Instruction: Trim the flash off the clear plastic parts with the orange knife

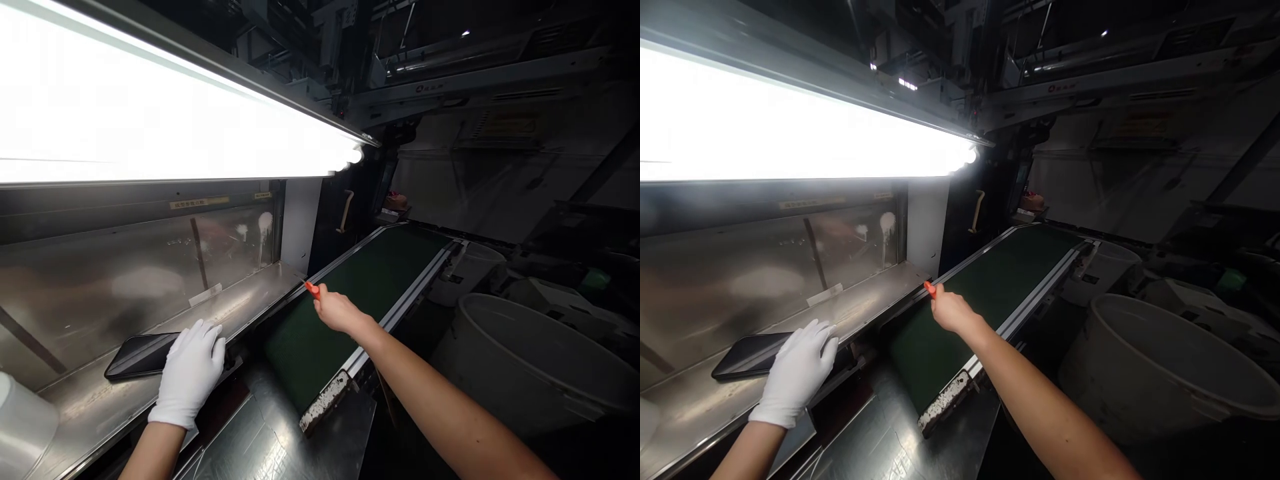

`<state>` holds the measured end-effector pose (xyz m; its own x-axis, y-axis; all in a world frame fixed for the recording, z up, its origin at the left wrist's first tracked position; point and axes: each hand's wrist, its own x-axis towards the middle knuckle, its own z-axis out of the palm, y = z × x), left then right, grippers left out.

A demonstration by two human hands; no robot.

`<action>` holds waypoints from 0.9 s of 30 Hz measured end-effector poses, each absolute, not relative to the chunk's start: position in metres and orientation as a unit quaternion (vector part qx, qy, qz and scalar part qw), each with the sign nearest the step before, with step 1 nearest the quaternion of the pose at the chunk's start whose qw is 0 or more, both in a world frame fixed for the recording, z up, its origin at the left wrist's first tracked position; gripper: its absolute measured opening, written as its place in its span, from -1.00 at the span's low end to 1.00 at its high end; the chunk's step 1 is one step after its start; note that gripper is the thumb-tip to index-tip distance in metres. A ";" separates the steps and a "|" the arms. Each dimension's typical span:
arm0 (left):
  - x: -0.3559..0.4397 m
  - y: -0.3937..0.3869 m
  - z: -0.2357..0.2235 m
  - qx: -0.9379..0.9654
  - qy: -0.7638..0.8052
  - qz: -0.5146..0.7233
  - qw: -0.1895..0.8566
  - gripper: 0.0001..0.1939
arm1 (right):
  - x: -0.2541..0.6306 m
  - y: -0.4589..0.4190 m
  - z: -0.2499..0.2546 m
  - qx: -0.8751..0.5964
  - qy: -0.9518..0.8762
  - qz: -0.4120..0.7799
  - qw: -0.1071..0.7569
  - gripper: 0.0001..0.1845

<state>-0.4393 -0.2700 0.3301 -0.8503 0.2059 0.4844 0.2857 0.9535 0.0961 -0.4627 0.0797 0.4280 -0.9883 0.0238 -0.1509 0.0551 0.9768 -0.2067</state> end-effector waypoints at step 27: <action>-0.431 -0.262 0.331 -0.182 -0.915 -0.085 0.350 -0.78 | -0.412 0.104 0.408 -0.042 0.982 -0.169 0.079 -0.72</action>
<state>-0.4310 -0.2624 0.3307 -0.6884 0.2734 0.6718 0.3928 0.9192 0.0286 -0.4118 0.1042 0.4083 -0.9839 -0.1087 -0.1416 -0.0552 0.9395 -0.3381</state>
